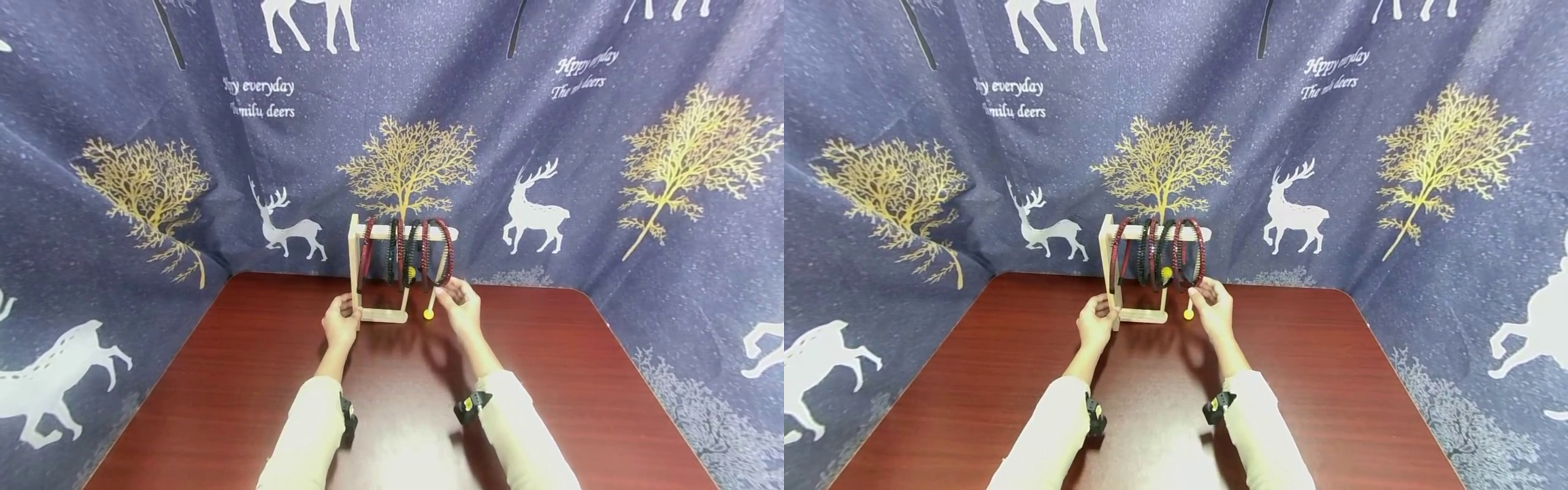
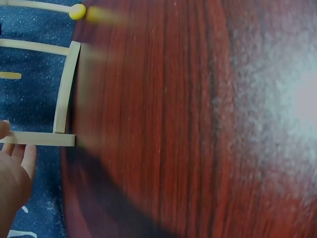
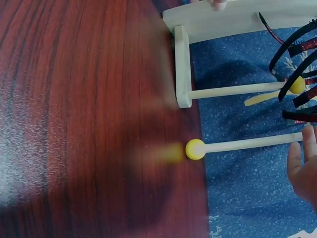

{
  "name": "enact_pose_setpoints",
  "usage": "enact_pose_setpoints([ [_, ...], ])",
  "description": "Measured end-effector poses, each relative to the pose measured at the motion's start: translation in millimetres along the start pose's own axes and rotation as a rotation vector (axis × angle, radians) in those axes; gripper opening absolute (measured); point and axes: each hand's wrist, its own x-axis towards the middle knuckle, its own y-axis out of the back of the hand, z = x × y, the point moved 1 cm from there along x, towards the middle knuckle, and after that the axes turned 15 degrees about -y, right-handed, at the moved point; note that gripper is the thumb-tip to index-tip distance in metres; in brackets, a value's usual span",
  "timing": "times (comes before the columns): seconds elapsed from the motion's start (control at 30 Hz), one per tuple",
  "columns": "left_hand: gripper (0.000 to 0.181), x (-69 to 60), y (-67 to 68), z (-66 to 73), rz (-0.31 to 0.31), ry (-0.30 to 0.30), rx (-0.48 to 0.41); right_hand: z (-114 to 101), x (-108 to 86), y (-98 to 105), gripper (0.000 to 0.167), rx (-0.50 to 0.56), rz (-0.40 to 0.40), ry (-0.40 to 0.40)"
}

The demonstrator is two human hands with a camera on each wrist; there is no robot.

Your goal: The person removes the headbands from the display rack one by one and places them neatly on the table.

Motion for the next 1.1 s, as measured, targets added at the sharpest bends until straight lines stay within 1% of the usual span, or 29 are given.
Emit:
enact_pose_setpoints([
  [0.13,0.032,-1.4,0.0,-3.9,-0.005,-0.012,0.018,1,-1.9,2,0.027,0.028,-0.007,0.012],
  [0.27,0.032,-2.1,0.1,-5.1,-0.007,-0.014,0.029,-1,-1.6,3,0.027,0.021,0.000,0.003],
  [0.37,0.034,-1.6,-0.1,-3.5,-0.012,-0.021,0.033,-4,-1.4,2,0.026,0.012,-0.004,-0.017],
  [0.47,0.035,-1.2,-1.2,-2.8,-0.018,-0.030,0.042,-12,-4.0,1,0.023,0.000,-0.015,-0.023],
  [0.7,0.032,-3.2,-2.0,-2.5,-0.029,-0.056,0.058,-28,-14.6,-4,0.022,0.016,0.007,0.000],
  [0.9,0.031,-4.6,-0.4,-1.7,-0.031,-0.067,0.074,-30,-16.4,-4,0.019,0.018,0.002,0.025],
  [1.1,0.032,-5.0,-1.4,-1.6,-0.035,-0.077,0.079,-31,-17.2,-3,0.019,0.001,0.020,0.054],
])
